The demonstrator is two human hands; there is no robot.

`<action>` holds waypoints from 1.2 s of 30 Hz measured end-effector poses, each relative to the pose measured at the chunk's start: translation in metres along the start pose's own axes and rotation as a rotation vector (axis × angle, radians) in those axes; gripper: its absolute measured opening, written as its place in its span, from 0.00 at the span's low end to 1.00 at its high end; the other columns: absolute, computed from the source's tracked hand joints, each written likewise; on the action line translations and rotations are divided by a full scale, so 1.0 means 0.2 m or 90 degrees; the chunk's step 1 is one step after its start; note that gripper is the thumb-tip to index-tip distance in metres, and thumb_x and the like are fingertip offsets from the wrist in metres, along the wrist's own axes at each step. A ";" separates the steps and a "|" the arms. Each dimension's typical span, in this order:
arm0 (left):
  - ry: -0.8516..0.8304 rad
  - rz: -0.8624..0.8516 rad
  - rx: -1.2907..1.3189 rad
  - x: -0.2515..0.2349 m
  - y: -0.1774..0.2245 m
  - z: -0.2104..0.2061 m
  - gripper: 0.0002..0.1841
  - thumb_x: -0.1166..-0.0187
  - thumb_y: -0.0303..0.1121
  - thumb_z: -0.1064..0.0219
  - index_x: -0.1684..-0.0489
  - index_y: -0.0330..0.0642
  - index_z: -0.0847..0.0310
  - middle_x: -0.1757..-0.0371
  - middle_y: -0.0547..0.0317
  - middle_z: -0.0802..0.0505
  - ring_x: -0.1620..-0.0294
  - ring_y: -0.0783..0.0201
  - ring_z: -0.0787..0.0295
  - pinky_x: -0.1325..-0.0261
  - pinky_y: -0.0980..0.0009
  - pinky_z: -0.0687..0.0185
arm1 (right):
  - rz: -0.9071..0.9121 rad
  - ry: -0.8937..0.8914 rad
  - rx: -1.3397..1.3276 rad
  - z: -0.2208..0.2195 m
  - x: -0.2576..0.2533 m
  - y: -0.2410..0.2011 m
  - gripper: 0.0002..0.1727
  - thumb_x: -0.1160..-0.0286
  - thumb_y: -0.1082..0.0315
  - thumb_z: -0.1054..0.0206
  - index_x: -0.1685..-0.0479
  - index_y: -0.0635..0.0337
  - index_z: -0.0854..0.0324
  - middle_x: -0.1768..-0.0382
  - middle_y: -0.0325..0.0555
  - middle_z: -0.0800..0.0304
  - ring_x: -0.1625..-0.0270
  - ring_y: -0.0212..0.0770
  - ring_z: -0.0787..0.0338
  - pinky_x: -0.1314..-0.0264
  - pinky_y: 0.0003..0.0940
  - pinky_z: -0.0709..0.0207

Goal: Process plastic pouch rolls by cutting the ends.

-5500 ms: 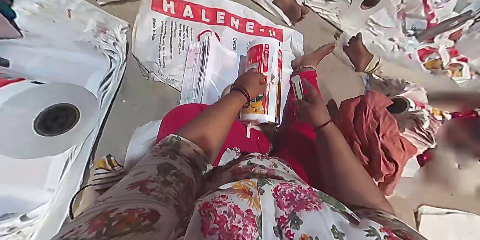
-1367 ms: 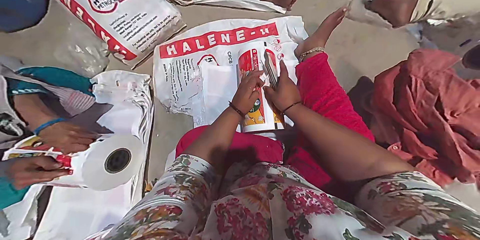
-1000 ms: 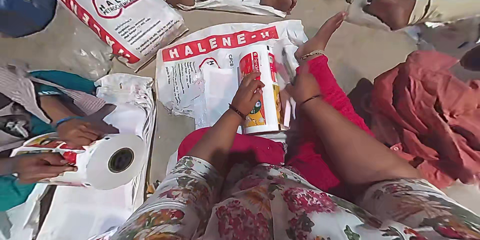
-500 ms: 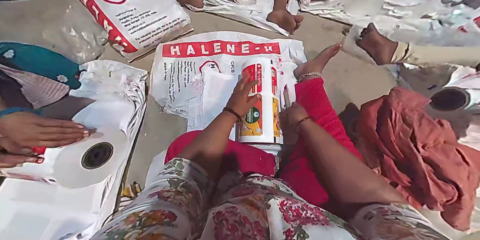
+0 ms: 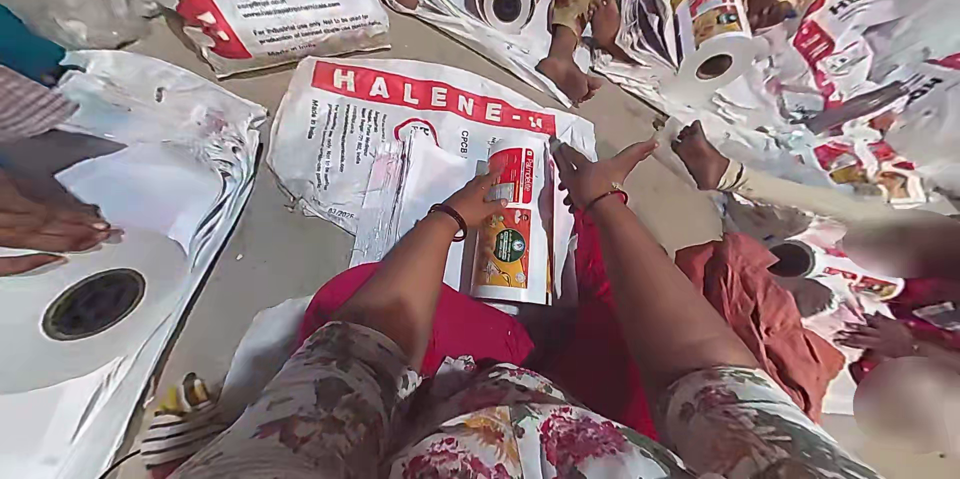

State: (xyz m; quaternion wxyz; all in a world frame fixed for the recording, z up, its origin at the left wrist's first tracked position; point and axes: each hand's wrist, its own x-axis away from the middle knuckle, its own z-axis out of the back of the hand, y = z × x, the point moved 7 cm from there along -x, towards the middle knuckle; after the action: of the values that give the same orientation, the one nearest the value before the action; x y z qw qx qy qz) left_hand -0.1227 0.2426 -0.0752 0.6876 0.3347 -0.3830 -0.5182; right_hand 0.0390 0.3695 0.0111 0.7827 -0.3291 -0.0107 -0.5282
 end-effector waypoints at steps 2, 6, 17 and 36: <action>-0.014 -0.002 -0.010 0.01 0.01 0.00 0.38 0.13 0.42 0.34 0.05 0.47 0.48 0.09 0.38 0.34 0.11 0.42 0.35 0.12 0.41 0.38 | -0.006 -0.001 0.070 0.00 -0.03 -0.07 0.32 0.05 0.58 0.50 0.03 0.33 0.52 0.47 0.61 0.12 0.62 0.56 0.09 0.60 0.57 0.15; -0.045 0.003 -0.051 0.02 0.03 0.00 0.40 0.14 0.42 0.33 0.04 0.48 0.51 0.08 0.40 0.36 0.10 0.42 0.36 0.13 0.40 0.38 | -0.009 -0.003 0.151 -0.02 -0.07 -0.10 0.32 0.07 0.63 0.50 0.04 0.42 0.49 0.36 0.65 0.14 0.50 0.63 0.08 0.48 0.64 0.15; -0.060 0.022 -0.070 0.02 0.02 0.00 0.43 0.18 0.44 0.29 0.03 0.53 0.52 0.09 0.36 0.35 0.15 0.34 0.31 0.19 0.31 0.34 | -0.079 0.114 -0.271 0.02 0.01 -0.06 0.23 0.09 0.58 0.47 0.21 0.54 0.31 0.61 0.44 0.12 0.79 0.32 0.24 0.77 0.29 0.31; -0.056 0.006 -0.057 0.02 0.03 0.00 0.44 0.19 0.41 0.28 0.03 0.47 0.51 0.10 0.35 0.33 0.12 0.37 0.34 0.14 0.36 0.38 | 0.044 0.105 -0.574 -0.03 0.12 0.10 0.21 0.03 0.55 0.56 0.44 0.61 0.23 0.67 0.44 0.12 0.76 0.35 0.16 0.76 0.29 0.21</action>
State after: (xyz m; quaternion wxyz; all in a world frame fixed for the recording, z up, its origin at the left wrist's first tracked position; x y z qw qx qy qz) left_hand -0.1186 0.2398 -0.0693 0.6870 0.2785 -0.3906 -0.5458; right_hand 0.0643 0.3521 0.0056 0.5767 -0.5936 0.2936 -0.4784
